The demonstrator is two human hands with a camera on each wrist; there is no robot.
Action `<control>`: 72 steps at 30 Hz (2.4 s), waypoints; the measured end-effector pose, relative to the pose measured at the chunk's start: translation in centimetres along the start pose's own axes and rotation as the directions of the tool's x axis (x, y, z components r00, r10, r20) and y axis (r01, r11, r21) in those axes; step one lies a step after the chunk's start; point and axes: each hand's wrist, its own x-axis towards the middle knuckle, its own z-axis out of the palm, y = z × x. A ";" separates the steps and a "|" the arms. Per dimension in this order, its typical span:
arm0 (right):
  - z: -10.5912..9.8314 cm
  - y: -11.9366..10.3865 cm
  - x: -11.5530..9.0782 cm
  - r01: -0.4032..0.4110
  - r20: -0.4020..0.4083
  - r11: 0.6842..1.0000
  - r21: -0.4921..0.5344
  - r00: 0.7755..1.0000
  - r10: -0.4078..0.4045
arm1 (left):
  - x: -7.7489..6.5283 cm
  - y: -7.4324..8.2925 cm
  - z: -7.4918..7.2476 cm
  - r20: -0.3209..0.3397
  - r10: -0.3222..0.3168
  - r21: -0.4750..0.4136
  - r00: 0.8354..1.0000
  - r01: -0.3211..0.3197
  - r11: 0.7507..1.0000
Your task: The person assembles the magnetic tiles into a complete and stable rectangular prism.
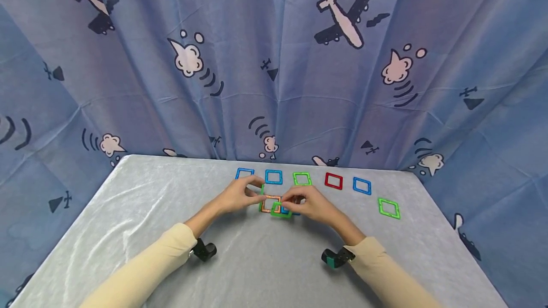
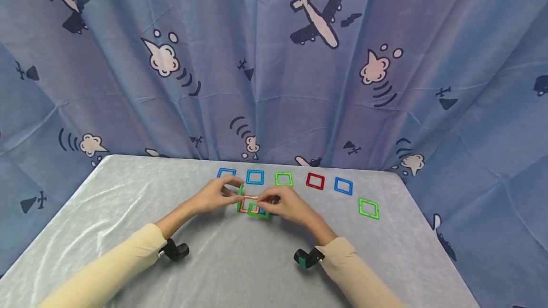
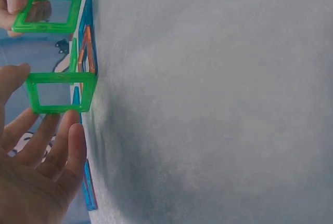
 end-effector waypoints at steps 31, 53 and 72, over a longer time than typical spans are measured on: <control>2.1 -0.1 2.3 0.043 0.031 0.999 -0.016 0.999 -0.043 | 0.0 -0.1 -0.1 -0.003 0.007 -0.014 1.000 -0.007 1.000; 2.6 0.4 2.6 0.025 -0.001 1.000 -0.005 1.000 -0.025 | 0.0 0.0 -0.1 -0.016 0.001 -0.012 1.000 -0.001 1.000; 1.6 -3.5 2.1 0.008 -0.006 1.000 0.024 1.000 -0.008 | 0.0 0.1 -0.2 -0.012 0.003 -0.006 1.000 -0.003 1.000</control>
